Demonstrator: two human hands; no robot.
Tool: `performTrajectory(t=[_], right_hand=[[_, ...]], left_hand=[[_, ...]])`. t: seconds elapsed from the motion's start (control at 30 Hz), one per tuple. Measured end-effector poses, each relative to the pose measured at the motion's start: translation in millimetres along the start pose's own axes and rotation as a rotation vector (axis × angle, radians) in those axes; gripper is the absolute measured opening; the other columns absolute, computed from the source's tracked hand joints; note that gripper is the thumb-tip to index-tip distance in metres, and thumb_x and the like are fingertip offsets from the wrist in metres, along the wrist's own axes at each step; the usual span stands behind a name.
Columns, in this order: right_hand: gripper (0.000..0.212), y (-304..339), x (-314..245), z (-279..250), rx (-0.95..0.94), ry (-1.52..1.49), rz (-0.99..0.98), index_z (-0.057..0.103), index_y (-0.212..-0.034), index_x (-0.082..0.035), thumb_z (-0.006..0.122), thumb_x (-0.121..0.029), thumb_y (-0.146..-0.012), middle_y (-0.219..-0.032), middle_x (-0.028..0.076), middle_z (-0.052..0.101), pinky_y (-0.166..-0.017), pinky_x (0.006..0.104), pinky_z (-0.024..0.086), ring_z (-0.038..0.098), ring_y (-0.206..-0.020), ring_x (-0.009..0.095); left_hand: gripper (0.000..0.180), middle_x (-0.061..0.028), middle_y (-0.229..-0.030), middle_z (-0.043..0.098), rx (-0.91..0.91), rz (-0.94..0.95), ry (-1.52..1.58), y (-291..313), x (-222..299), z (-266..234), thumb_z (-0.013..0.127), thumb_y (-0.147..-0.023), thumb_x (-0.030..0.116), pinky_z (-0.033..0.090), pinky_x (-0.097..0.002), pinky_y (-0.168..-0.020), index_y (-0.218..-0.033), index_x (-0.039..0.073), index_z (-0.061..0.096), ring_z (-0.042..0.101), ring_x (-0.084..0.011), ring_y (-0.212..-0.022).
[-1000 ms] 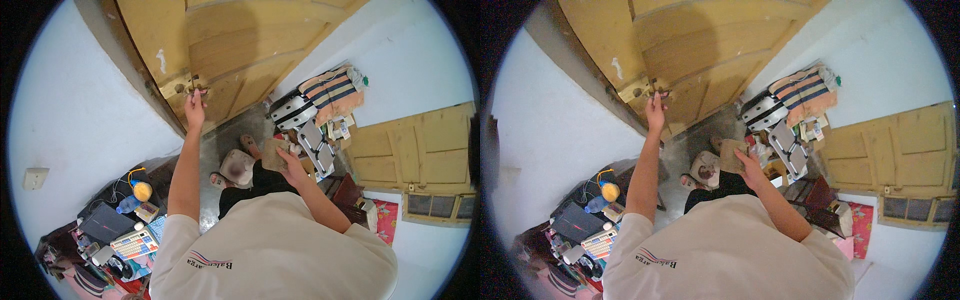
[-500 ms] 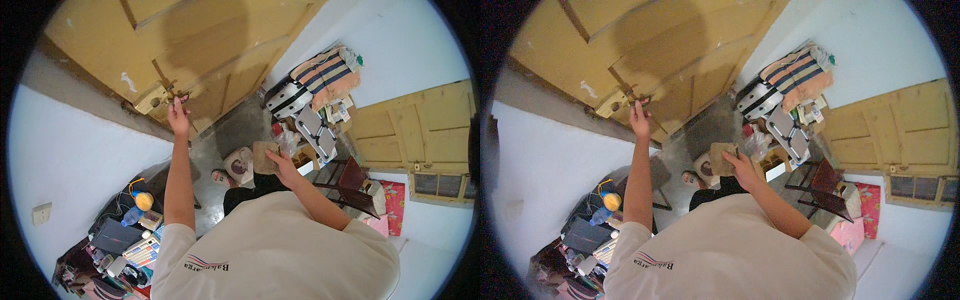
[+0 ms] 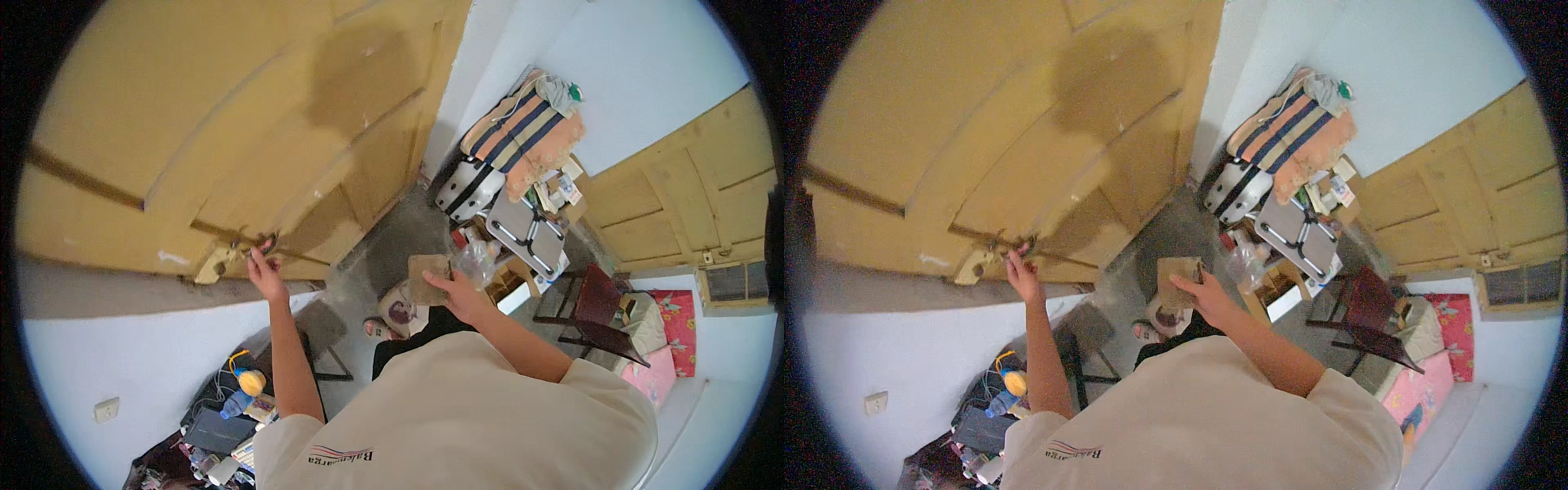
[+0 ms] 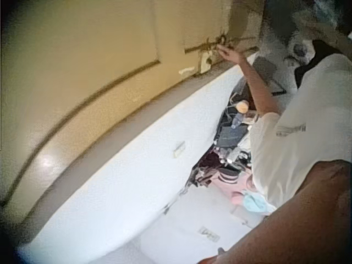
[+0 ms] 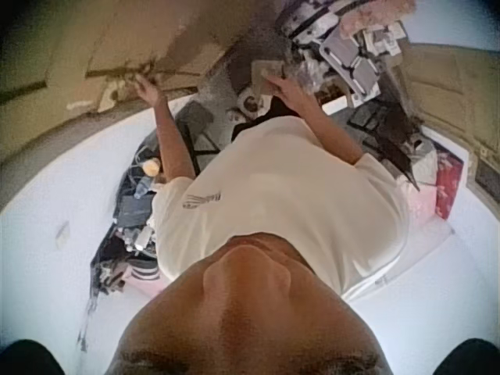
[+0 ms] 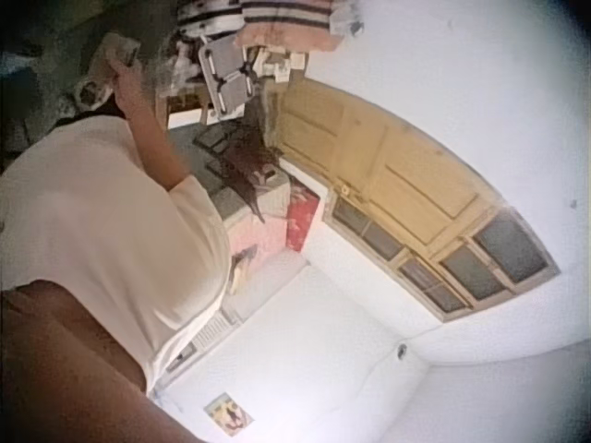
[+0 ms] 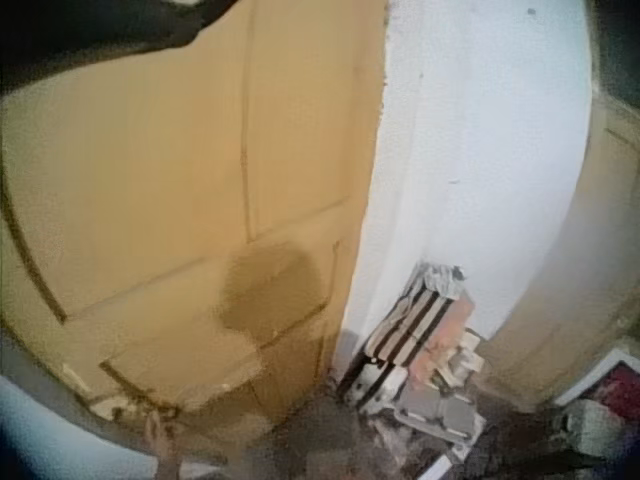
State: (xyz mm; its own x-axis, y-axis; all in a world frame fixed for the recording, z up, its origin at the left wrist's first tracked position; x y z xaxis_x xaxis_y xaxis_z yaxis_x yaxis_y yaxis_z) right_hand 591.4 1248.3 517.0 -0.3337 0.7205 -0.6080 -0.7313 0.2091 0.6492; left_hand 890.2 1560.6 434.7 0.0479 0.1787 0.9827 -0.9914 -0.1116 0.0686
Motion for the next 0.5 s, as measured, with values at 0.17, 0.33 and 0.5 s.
performTrajectory(t=[0.17, 0.33, 0.5], right_hand=[[0.053, -69, -25, -50, -0.099, -0.034, 0.028, 0.057, -0.13, -0.001, 0.081, -0.018, -0.086, -0.125, 0.009, 0.065, -0.099, 0.0394, 0.051, 0.063, -0.114, 0.024], [0.05, -112, -95, -89, -0.195, -0.073, 0.044, 0.057, -0.129, -0.001, 0.08, -0.014, -0.087, -0.123, 0.009, 0.065, -0.096, 0.0392, 0.053, 0.065, -0.111, 0.022], [0.048, -151, -150, -145, -0.182, -0.049, -0.016, 0.059, -0.128, -0.002, 0.08, -0.013, -0.087, -0.121, 0.009, 0.066, -0.093, 0.0391, 0.055, 0.066, -0.107, 0.021]], left_hand=[[0.032, 0.0, -0.116, 0.068, 0.092, -0.016, -0.028, 3, 1, 2, 0.05, -0.107, 0.041, 0.035, -0.0239, -0.059, -0.112, 0.011, 0.061, 0.038, -0.0068, -0.064], [0.037, -0.0043, -0.116, 0.068, 0.21, -0.034, 0.014, -4, -16, -22, 0.056, -0.102, 0.05, 0.036, -0.0233, -0.055, -0.12, 0.018, 0.058, 0.047, -0.0111, -0.063], [0.03, 0.0007, -0.118, 0.065, 0.423, -0.206, -0.099, 0, -1, 6, 0.05, -0.104, 0.046, 0.037, -0.0262, -0.059, -0.112, 0.018, 0.058, 0.047, -0.0123, -0.072]])
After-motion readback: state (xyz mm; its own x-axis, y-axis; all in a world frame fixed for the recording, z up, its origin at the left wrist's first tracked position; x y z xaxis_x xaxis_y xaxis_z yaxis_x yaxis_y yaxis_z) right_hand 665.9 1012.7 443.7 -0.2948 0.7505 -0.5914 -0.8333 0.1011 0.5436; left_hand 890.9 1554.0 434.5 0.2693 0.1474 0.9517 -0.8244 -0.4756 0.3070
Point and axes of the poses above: each hand's wrist, its own y-axis away from the middle knuckle, its own z-axis out of the palm, x = y × z, the point moved 4 cm from there along -y, towards the middle knuckle
